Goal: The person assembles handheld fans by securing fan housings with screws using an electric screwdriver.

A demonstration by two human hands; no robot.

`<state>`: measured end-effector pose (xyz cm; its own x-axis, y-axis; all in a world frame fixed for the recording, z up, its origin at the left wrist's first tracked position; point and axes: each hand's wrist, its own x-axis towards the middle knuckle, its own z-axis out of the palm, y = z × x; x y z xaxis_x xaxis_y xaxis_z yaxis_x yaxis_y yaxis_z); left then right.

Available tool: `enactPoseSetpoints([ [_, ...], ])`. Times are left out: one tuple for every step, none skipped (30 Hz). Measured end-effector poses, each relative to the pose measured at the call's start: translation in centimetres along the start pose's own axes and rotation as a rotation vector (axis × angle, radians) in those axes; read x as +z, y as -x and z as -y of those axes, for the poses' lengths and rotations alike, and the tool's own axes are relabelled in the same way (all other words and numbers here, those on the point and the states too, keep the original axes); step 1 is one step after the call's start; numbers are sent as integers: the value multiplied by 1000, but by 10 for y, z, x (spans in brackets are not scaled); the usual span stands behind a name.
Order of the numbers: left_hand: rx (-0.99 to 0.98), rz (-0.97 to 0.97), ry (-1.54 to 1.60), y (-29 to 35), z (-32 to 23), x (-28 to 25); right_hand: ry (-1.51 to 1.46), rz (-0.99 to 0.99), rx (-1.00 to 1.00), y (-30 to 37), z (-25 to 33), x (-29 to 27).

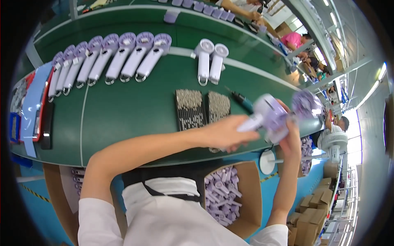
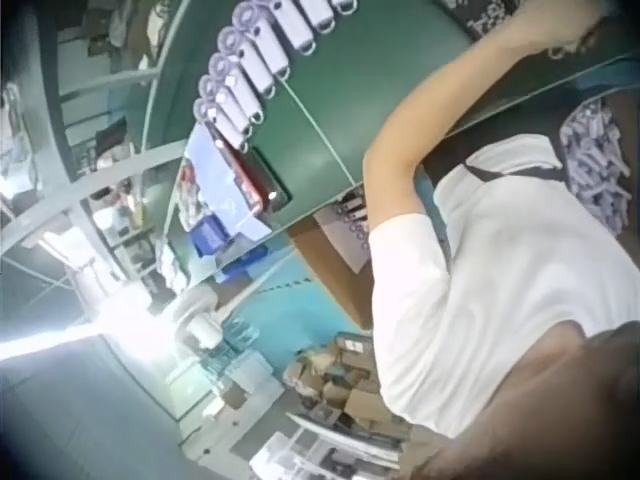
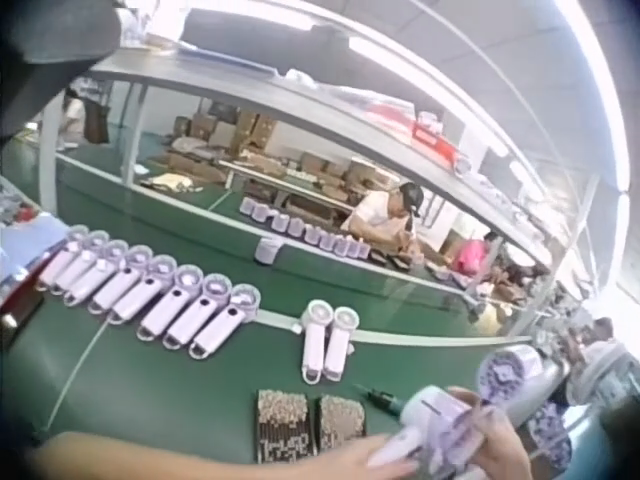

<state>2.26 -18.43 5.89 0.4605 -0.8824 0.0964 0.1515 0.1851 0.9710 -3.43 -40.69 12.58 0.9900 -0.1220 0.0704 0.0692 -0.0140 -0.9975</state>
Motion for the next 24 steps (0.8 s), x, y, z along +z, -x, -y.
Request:
enactPoseSetpoints([
  [8, -187, -119, 5, -12, -16, -184, 141, 107, -25, -2, -3],
  [61, -380, -335, 5, -11, -38, -117, 80, 90, -49, -5, 21],
  [68, -527, -405, 8, -14, -57, -7, 31, 96, -75, -12, 26],
  [85, -568, -437, 9, -18, -78, 56, -25, 111, -96, -15, 29],
  [86, -624, -470, 14, -22, -101, 107, -67, 138, -119, -25, 38],
  [195, -744, -654, 10, -9, -128, 179, -91, 112, -140, -35, 40],
  [308, -853, -837, 4, -1, -152, 190, -101, 144, -159, -43, 42],
  [8, -805, -669, 4, -23, -157, 205, -126, 188, -176, -54, 37],
  [-66, -836, -697, 2, -31, -166, 276, -157, 215, -190, -62, 40],
  [-141, -863, -723, 0, -37, -174, 261, -144, 217, -208, -76, 38],
  [-130, -927, -847, -5, -35, -181, 244, -129, 225, -224, -91, 36],
  [-141, -948, -898, -6, -32, -188, 269, -138, 222, -233, -100, 41],
  [-150, -963, -949, -8, -27, -192, 291, -165, 233, -240, -109, 44],
  [-153, -974, -1010, -13, -22, -193, 314, -195, 246, -247, -119, 42],
  [-170, -967, -1078, -17, -16, -195, 368, -205, 217, -249, -120, 41],
  [-183, -955, -1147, -19, -10, -197, 407, -259, 186, -247, -125, 43],
  [-223, -927, -1167, -26, -9, -194, 485, -296, 180, -258, -145, 21],
  [-261, -920, -1229, -26, -6, -198, 531, -258, 155, -265, -158, 14],
  [-293, -924, -1306, -26, -7, -195, 625, -300, 162, -268, -169, 10],
  [-323, -936, -1366, -21, -2, -203, 694, -287, 172, -263, -165, 24],
  [-360, -936, -1428, -18, 0, -207, 752, -280, 186, -258, -153, 33],
  [-389, -902, -1440, -20, -3, -206, 814, -273, 205, -252, -144, 35],
  [-406, -886, -1461, -27, -4, -202, 918, -306, 172, -248, -141, 27],
  [-434, -876, -1488, -29, -1, -202, 987, -300, 186, -246, -138, 29],
])
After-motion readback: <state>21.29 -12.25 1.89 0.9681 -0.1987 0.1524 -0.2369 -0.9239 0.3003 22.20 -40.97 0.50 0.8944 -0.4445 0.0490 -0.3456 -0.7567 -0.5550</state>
